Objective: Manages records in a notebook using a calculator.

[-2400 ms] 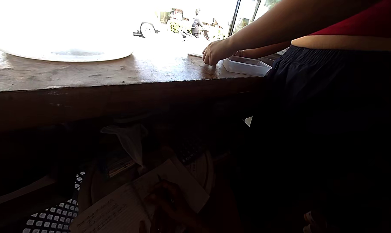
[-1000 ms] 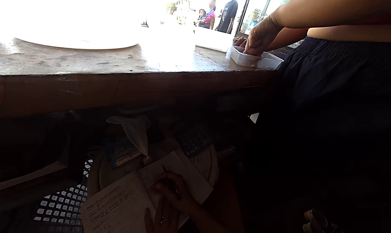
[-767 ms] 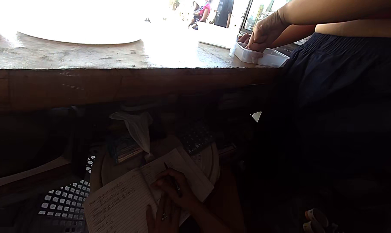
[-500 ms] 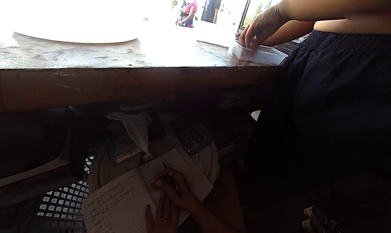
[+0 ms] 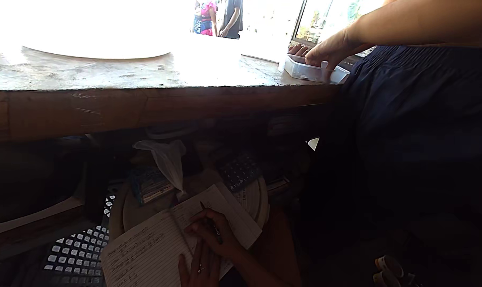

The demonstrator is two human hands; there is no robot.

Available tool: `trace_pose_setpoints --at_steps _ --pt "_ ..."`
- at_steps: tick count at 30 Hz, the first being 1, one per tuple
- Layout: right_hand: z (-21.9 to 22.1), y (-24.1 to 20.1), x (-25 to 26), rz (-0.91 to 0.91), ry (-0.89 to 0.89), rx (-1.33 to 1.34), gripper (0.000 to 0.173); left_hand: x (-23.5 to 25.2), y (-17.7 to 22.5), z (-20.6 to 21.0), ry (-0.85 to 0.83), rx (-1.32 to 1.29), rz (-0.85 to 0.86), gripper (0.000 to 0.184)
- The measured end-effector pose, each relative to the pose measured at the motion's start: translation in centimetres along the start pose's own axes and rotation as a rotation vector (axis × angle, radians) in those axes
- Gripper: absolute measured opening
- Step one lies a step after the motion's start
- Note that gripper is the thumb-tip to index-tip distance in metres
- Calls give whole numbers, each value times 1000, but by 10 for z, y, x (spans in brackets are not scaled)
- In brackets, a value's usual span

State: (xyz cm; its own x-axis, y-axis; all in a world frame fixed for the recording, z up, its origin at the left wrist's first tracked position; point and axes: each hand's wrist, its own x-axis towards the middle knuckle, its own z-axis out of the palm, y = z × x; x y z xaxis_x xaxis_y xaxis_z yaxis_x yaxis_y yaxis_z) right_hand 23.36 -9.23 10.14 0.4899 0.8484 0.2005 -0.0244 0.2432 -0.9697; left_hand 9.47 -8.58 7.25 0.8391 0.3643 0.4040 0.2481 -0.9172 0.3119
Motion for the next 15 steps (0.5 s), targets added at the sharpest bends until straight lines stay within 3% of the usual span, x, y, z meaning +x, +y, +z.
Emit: trace_pose_setpoints --at_steps 12,15 --pt "2 -3 -1 15 25 1 23 -1 1 12 135 70 15 54" --pt "-2 -7 -3 -67 67 -51 22 -1 1 11 121 50 10 58"
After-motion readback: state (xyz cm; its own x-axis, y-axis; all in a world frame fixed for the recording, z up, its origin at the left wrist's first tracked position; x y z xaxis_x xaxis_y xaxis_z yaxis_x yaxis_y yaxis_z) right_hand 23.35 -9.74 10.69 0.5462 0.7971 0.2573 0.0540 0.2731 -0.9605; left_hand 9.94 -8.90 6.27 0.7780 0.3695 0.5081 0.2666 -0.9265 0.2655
